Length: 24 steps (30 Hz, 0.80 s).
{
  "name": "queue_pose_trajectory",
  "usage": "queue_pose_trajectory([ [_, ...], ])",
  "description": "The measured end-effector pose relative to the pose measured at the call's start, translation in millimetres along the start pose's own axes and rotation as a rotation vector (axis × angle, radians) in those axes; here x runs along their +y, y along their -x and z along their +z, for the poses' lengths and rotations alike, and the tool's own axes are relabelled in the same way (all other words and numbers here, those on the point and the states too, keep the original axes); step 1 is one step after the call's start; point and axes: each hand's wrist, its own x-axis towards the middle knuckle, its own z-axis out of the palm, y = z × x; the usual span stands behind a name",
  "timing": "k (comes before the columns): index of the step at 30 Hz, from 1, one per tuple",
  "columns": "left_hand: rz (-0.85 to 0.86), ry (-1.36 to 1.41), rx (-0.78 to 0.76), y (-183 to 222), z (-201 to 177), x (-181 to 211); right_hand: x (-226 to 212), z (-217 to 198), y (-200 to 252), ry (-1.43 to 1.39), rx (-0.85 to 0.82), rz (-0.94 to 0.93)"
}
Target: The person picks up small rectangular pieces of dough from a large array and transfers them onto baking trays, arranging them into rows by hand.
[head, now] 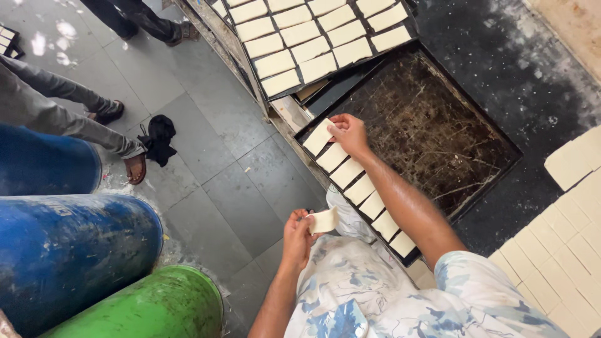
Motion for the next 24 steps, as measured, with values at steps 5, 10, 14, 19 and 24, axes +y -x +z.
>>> queue_pose_trajectory([
  [5, -0.005, -0.033, -0.115, -16.7, 12.4, -7.4, -33.8, -2.8, 5.4, 0.169, -0.113, 0.107],
  [10, -0.098, -0.079, -0.113, -23.7, 39.7, -12.0, -62.4, -21.0, 16.3, 0.381, -0.092, -0.173],
  [14, -0.095, 0.065, -0.242, -25.3, 64.9, -21.1, -63.9, -72.0, 58.2, 0.458, -0.027, -0.219],
  [19, -0.189, 0.146, -0.246, -23.5, 92.4, -50.9, -25.0, -135.5, 185.2, -0.224, -0.030, 0.344],
  [24, -0.339, -0.091, -0.281, -16.5, 119.9, -96.7, -3.0, -172.1, 282.1, -0.352, 0.055, 0.393],
])
